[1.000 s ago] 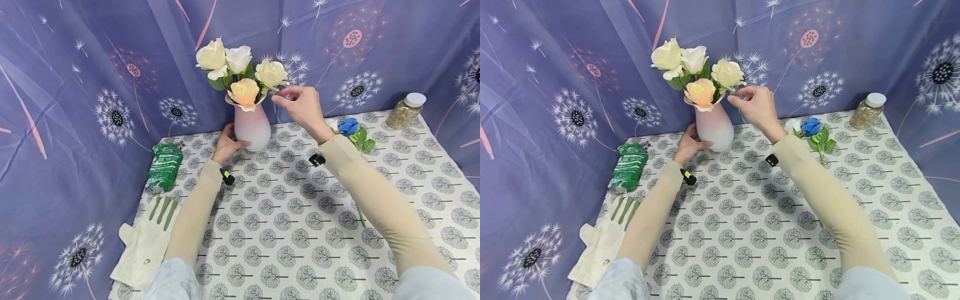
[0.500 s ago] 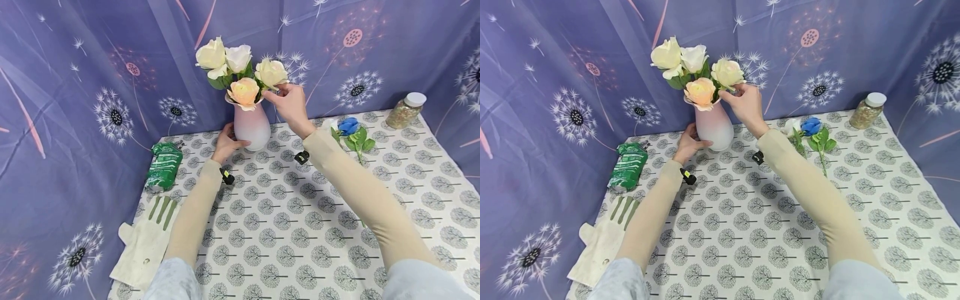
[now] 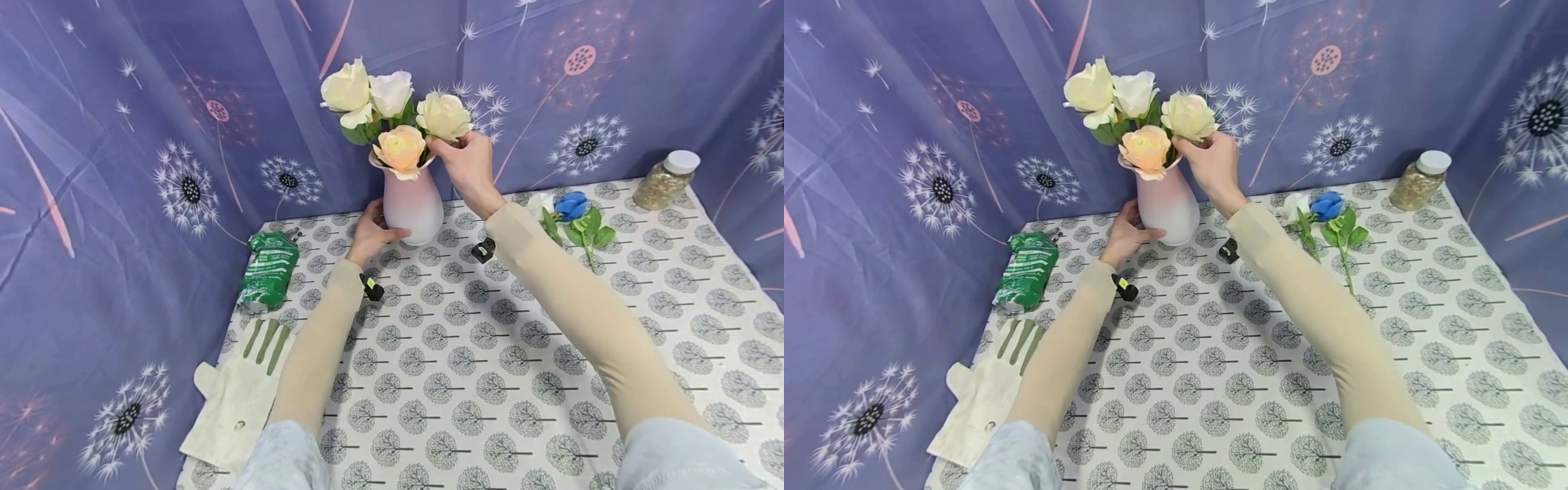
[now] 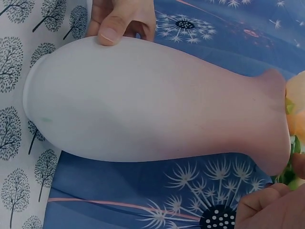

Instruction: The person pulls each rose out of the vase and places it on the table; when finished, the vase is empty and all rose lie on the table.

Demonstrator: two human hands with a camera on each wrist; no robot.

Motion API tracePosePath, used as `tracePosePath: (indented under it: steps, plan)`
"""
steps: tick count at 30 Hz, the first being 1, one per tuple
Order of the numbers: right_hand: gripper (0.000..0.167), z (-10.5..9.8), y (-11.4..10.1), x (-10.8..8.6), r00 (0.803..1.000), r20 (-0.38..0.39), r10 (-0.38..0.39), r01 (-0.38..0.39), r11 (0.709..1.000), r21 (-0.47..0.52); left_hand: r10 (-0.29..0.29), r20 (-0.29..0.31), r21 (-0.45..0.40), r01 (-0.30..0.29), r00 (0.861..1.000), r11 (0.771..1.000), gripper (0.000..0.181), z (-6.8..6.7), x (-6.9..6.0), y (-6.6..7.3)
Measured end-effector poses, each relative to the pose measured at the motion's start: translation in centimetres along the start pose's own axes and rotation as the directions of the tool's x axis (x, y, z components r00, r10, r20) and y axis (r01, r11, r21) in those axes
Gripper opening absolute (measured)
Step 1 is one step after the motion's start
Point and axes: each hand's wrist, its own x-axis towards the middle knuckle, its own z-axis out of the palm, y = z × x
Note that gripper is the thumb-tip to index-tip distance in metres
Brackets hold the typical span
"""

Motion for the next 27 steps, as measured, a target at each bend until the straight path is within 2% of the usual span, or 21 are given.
tracePosePath:
  steps: [3,7,11,14,20,27]
  plan:
    - [0.033,0.1,0.0,0.1,1.000,0.001,0.001,-0.001,1.000,0.011,-0.013,-0.004,0.002,0.013,1.000,1.000,0.103,0.0,0.1,-0.1]
    - [0.040,0.2,0.0,0.4,0.999,0.028,0.045,-0.046,0.996,0.071,-0.005,-0.017,0.033,0.006,1.000,0.999,0.103,0.2,0.0,0.0]
    - [0.044,0.3,-0.1,0.8,0.996,0.040,0.075,-0.078,0.994,0.077,0.003,-0.023,0.048,-0.002,1.000,0.999,0.102,0.3,-0.2,0.2]
    - [0.041,0.4,-0.2,0.9,0.997,0.030,0.065,-0.066,0.996,0.062,-0.001,-0.018,0.041,0.002,1.000,0.999,0.103,0.4,-0.2,0.3]
    - [0.035,0.5,-0.7,1.0,0.999,0.022,0.024,-0.026,0.994,0.107,-0.016,-0.016,0.031,0.016,1.000,0.999,0.104,0.3,0.0,0.3]
    - [0.034,0.4,-1.3,1.2,0.998,0.021,0.063,-0.065,0.993,0.102,-0.013,-0.023,0.035,0.014,1.000,0.999,0.105,0.2,0.0,0.3]
